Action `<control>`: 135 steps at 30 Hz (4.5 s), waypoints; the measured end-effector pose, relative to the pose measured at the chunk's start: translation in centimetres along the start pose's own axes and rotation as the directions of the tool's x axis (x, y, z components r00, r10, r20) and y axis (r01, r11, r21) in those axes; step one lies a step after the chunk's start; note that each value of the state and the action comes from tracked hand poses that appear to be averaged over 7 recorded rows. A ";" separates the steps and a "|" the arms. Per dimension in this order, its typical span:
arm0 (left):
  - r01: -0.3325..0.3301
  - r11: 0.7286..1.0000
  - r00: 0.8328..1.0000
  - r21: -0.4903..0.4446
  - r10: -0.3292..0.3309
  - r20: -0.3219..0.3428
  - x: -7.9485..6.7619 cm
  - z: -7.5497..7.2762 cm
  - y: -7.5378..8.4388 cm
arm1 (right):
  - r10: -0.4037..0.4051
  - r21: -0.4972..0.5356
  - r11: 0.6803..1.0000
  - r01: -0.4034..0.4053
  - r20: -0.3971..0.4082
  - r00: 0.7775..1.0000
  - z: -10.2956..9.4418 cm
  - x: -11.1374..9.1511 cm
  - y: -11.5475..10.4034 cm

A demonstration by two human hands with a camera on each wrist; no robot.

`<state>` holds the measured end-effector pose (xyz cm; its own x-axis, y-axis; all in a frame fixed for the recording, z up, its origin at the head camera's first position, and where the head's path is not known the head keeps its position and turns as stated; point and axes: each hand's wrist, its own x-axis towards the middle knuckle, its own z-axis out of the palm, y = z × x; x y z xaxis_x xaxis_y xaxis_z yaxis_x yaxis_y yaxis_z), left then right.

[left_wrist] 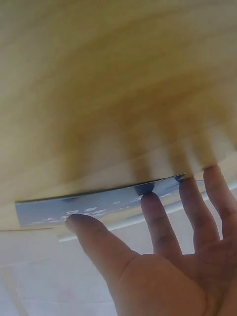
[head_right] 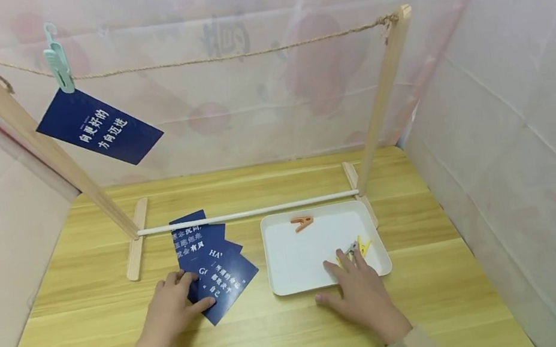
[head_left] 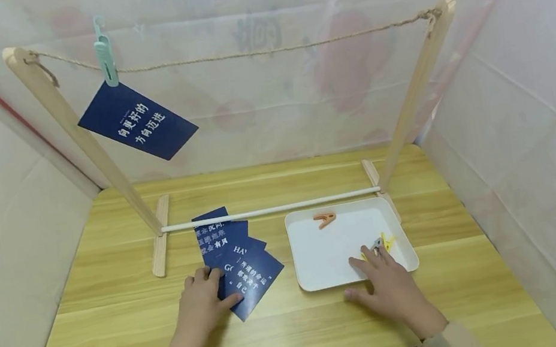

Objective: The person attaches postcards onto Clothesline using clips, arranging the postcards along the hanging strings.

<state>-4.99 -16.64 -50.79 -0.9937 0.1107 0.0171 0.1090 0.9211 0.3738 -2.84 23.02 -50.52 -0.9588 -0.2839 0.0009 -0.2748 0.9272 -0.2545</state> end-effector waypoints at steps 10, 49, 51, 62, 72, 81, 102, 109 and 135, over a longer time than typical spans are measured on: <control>0.030 0.999 0.999 0.041 -0.029 -0.022 0.1 0.6 0.2 | -0.022 0.084 0.996 0.026 -0.046 0.999 0.2 0.0 -0.2; 0.049 0.935 0.995 -0.352 -0.016 0.097 -0.1 -1.6 -2.2 | -0.006 0.411 0.911 0.030 -0.060 0.998 -0.7 0.4 2.4; 0.066 0.912 0.994 -0.405 -0.024 0.109 -0.3 -1.7 -2.5 | -0.011 0.433 0.901 0.031 -0.048 0.999 -0.7 0.3 2.6; 0.162 0.731 0.979 -0.663 -0.034 0.202 -1.7 -3.0 -2.5 | -0.194 0.451 0.874 0.183 -0.022 0.981 -0.8 0.7 3.8; 0.120 0.535 0.981 -0.836 0.068 0.184 -3.0 -4.6 -1.7 | -0.207 0.458 0.879 0.131 0.119 0.971 -2.8 1.0 5.1; 0.112 0.361 0.979 -0.926 0.122 0.166 -3.0 -5.6 -1.1 | -0.169 0.535 0.834 0.131 0.022 0.985 -3.6 1.3 5.7; 0.000 0.465 1.000 -0.885 0.008 0.004 -1.1 -9.8 0.3 | -0.118 0.607 0.792 0.071 0.038 0.992 -8.4 4.3 4.4; -0.032 0.497 0.999 -0.867 -0.019 -0.047 -0.2 -11.7 0.8 | -0.118 0.620 0.780 0.082 0.017 0.993 -10.2 5.3 3.5; -0.038 0.430 0.997 -0.902 -0.050 -0.066 2.9 -15.7 2.6 | 0.015 0.598 0.794 0.109 -0.199 0.980 -15.1 9.6 -1.8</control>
<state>-8.04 -19.83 -35.21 -0.9975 0.0394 0.0591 0.0612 0.0547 0.9966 -12.64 22.26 -35.48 -0.9578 -0.2161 0.1894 -0.2804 0.5587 -0.7806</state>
